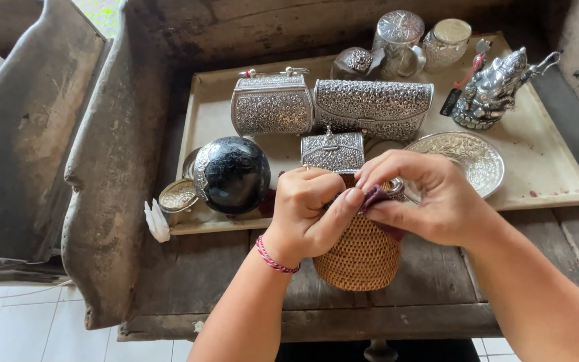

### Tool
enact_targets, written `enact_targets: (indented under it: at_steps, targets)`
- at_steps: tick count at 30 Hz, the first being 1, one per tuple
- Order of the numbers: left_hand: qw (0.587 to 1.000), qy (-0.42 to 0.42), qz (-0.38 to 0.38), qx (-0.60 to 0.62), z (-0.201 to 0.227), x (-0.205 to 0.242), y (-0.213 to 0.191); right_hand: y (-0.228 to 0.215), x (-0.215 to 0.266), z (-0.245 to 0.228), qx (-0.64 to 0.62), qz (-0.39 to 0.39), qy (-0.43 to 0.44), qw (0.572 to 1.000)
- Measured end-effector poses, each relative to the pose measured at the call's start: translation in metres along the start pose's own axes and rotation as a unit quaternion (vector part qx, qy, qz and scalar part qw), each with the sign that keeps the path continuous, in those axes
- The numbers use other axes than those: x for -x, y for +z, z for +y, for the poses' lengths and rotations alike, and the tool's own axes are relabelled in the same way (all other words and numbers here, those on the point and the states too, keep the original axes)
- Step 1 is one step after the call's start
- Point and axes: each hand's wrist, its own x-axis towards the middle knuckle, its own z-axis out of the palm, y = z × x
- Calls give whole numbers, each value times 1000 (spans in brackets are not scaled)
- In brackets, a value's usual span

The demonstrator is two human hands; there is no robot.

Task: Polishing the silver rim of a handcrafted woven basket using a small cloth.

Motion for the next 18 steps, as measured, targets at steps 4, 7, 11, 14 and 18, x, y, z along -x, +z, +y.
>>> enact_targets:
  at_steps: [4,7,11,14,18]
  targets:
    - [1000,7,0,-20,1,0,2,-23,5,9,-66,-47,38,996]
    - [1000,-9,4,-5,0,1,2,-35,8,18,-96,-41,48,993]
    - [999,-2,6,-36,0,2,3,-23,8,16,-130,-34,53,989]
    - [998,9,-4,-69,2,4,4,1,2,-2,-32,-10,20,999]
    - [997,23,-6,-72,2,2,4,8,2,-8,82,17,-7,996]
